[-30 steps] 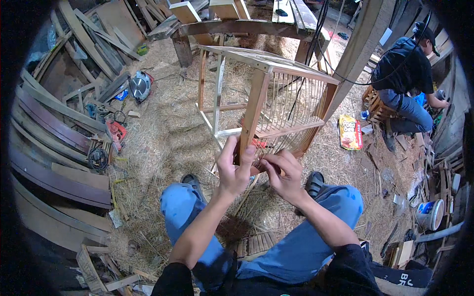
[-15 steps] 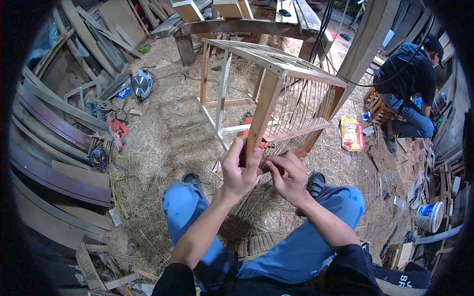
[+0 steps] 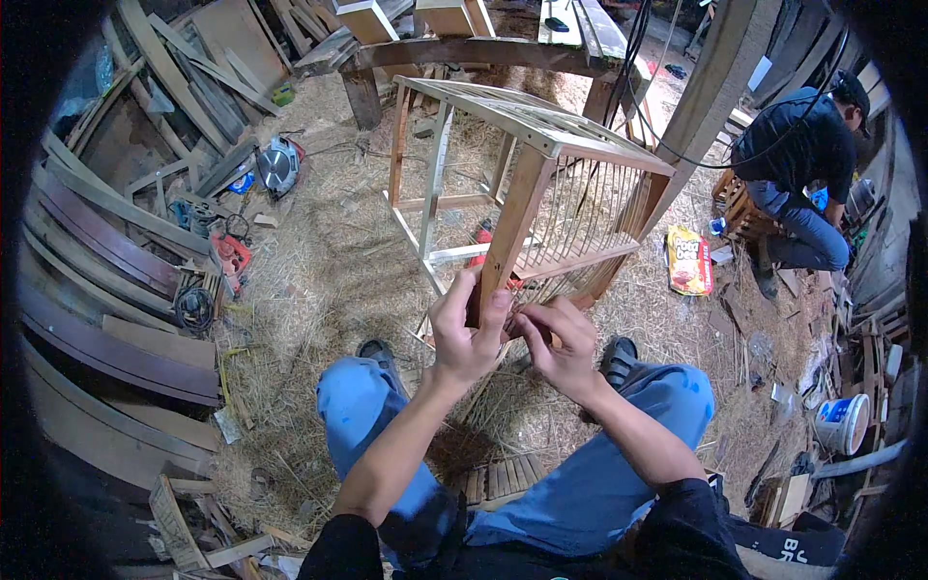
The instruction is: The person uses various knives and a small hacksaw to trim and fit wooden slats into a small cage frame while sitting on the floor.
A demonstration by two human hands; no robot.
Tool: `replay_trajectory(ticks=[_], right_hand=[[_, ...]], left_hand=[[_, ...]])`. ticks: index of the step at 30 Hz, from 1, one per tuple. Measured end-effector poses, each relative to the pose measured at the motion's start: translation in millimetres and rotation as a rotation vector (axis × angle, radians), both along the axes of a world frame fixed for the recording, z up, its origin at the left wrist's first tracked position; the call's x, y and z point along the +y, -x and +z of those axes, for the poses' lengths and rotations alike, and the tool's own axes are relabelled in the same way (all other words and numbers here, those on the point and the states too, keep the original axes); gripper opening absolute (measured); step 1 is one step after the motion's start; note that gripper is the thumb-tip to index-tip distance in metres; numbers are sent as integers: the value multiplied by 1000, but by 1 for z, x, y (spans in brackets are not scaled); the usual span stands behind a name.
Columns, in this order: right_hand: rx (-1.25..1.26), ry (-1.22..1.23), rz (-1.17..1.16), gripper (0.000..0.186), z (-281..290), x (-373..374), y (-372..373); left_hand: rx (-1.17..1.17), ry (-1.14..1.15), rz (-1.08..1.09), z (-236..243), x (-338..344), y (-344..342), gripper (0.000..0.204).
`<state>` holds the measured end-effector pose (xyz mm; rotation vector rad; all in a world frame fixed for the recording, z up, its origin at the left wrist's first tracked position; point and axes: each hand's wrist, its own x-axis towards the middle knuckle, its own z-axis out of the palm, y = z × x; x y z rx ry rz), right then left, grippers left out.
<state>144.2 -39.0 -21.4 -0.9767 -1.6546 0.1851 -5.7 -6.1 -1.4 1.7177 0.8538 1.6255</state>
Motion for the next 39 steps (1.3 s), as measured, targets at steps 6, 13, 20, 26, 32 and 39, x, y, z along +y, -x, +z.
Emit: replay_trajectory(ticks=[6, 13, 20, 26, 32, 39], right_hand=[[-18, 14, 18, 14, 5, -1, 1], [21, 87, 15, 10, -1, -2, 4], [-72, 67, -57, 8, -3, 0, 8], [-41, 81, -48, 10, 3, 5, 12], [-25, 64, -78, 16, -6, 3, 5], [-246, -87, -493, 37, 26, 7, -35]], left_hand=[[7, 25, -3, 1, -1, 1, 35], [12, 113, 10, 7, -6, -1, 31], [18, 30, 24, 1, -3, -1, 33], [3, 73, 72, 0, -2, -1, 32], [-68, 233, 47, 8, 1, -5, 27], [-255, 401, -37, 9, 12, 1, 32]])
